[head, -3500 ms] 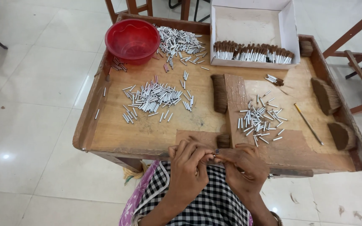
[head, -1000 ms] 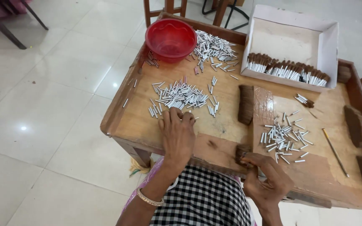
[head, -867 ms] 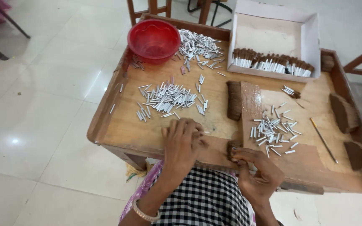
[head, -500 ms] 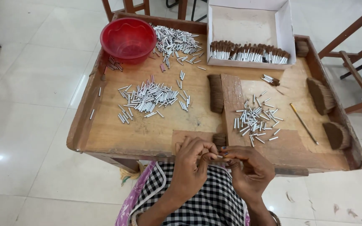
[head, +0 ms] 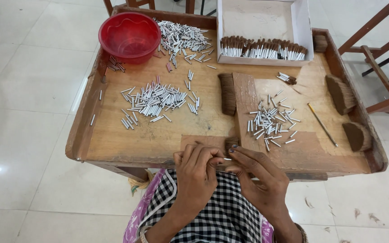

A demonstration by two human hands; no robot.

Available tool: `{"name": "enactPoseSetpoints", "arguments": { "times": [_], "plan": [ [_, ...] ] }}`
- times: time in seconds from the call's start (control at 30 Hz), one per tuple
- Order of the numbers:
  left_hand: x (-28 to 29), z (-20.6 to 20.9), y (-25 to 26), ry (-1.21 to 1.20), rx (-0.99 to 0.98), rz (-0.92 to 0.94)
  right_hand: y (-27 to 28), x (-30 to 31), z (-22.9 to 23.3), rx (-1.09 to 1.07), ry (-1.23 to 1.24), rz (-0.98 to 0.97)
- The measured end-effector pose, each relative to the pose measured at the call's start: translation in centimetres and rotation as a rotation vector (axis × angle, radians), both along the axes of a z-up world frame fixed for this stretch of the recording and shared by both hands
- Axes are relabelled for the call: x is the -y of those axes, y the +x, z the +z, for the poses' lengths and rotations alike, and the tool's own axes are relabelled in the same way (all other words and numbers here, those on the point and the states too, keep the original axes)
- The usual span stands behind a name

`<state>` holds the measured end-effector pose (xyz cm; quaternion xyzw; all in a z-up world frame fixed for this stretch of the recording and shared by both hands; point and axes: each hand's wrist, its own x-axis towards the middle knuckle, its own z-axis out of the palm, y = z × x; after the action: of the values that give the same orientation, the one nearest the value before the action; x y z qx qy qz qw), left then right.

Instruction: Assembling paint or cosmetic brushes by manually inserting bundles of bristles into metal ferrules.

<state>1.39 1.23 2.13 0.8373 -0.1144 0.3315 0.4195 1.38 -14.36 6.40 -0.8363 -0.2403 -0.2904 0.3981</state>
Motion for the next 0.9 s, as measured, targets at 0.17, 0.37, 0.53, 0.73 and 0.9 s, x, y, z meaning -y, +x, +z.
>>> {"name": "enactPoseSetpoints", "arguments": {
  "times": [0.17,0.37,0.53,0.73,0.9],
  "plan": [
    [0.1,0.5,-0.1,-0.002,0.005,0.009,0.0,-0.1,-1.0,0.065,-0.053,0.013],
    [-0.1,-0.7,-0.1,0.043,0.012,0.034,0.1,-0.5,-1.3,0.056,-0.066,0.007],
    [-0.2,-0.4,-0.3,0.058,0.019,0.078,0.6,-1.1,-0.7,0.119,-0.089,-0.022],
    [-0.7,-0.4,-1.4,0.016,-0.078,-0.02,0.6,-1.4,-1.5,0.29,-0.221,-0.14],
    [-2.4,-2.6,-2.5,0.158,-0.11,0.058,0.9,-2.4,-3.3,0.025,-0.077,-0.041]
  ]
}}
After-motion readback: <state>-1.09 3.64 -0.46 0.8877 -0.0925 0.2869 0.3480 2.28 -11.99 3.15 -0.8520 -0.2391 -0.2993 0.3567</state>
